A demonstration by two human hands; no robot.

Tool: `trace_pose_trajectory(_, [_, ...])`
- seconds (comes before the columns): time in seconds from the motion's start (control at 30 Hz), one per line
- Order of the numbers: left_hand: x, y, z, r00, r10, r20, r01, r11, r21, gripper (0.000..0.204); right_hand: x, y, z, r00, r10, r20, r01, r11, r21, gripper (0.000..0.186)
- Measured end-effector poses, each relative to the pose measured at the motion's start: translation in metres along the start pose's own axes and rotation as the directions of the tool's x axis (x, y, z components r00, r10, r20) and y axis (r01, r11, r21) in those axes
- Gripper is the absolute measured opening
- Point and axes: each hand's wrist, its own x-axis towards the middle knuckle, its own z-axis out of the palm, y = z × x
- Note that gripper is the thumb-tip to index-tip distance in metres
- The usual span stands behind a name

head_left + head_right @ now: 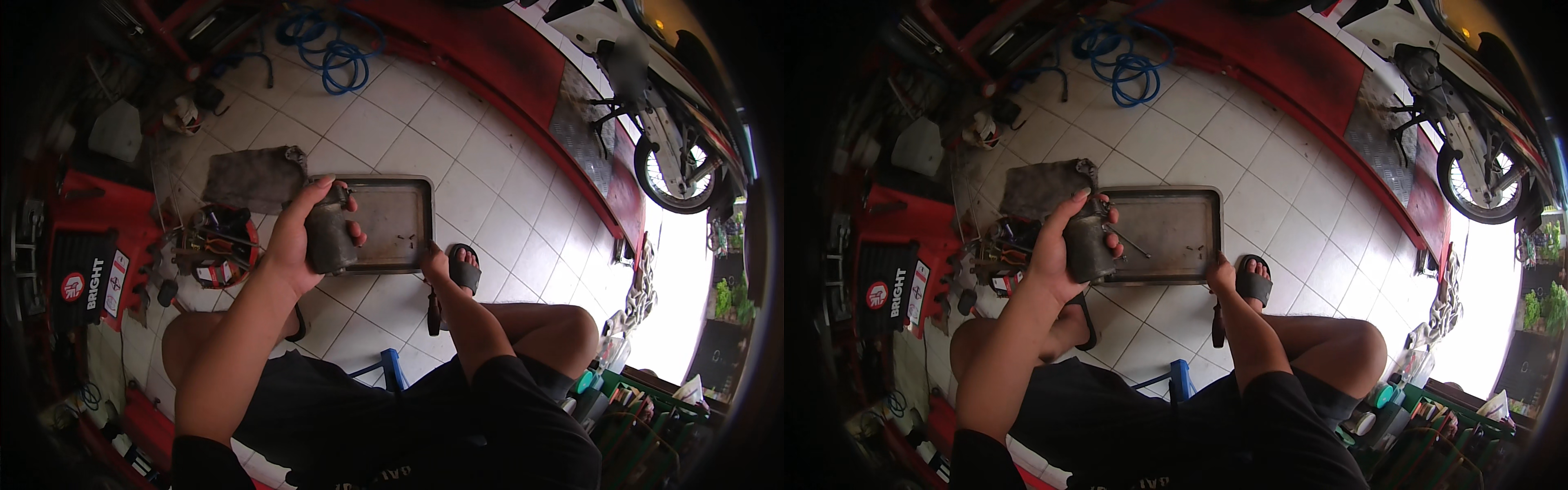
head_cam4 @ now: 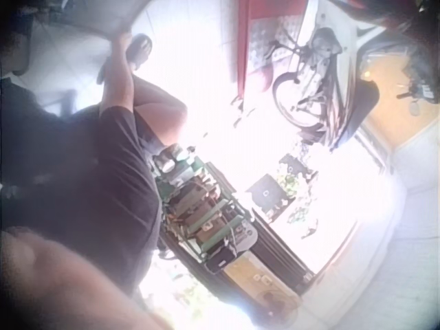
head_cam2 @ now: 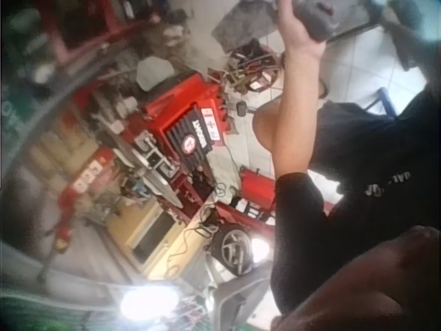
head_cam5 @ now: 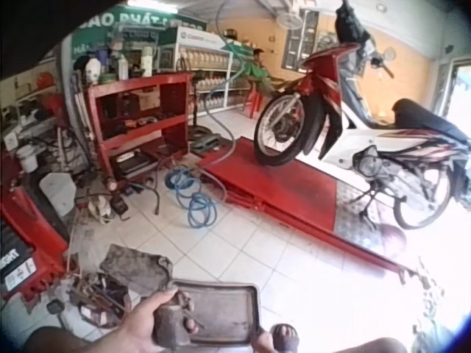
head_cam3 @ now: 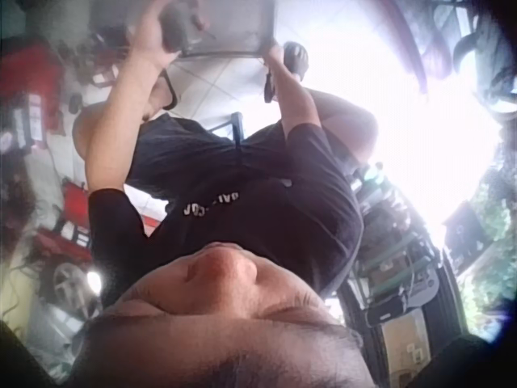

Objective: The person sits on a low stool and uses a screwdriver to disassemble a small mechanical part, likely a motorcycle carburetor, over a metal tray. They remove screws and internal components, placing them into the tray, then reassemble the part by inserting components back and tightening screws.

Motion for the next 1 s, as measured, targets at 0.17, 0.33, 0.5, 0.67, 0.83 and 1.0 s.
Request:
trace_pose_trajectory(0.17, [0.016, -0.012, 0.012, 0.998, -0.053, -0.030, 0.052, 0.998, -0.032, 0.032, 0.021, -0.033, -0.035, 0.984, 0.130, 0.118, -0.170, 0.875, 0.454, 0.048])
trace_pose_trajectory(0.33, [0.010, -0.003, -0.003, 0.998, -0.037, -0.054, 0.033, 0.997, -0.071, 0.035, -0.062, -0.203, -0.143, 0.806, -0.024, 0.592, -0.452, 0.621, 0.641, 0.046])
trace_pose_trajectory(0.5, [0.011, -0.009, 0.024, 0.989, 0.056, 0.138, -0.074, 0.989, 0.127, 0.037, -0.078, -0.156, -0.168, 0.695, -0.073, 0.715, -0.398, 0.789, 0.468, 0.052])
trace_pose_trajectory(0.67, [-0.007, -0.008, 0.036, 0.737, 0.335, 0.588, -0.674, 0.297, 0.676, 0.074, -0.163, -0.220, -0.207, 0.863, -0.402, 0.307, 0.181, 0.813, 0.554, 0.062])
trace_pose_trajectory(0.83, [-0.026, -0.024, 0.032, 0.727, 0.139, 0.672, -0.669, -0.077, 0.740, 0.101, -0.216, -0.245, -0.215, 0.574, -0.814, 0.089, 0.795, 0.580, 0.178, 0.083])
trace_pose_trajectory(1.0, [-0.020, -0.040, 0.034, 0.779, 0.020, 0.627, -0.626, -0.025, 0.779, 0.130, -0.211, -0.239, -0.204, 0.415, -0.897, 0.153, 0.898, 0.431, 0.087, 0.081])
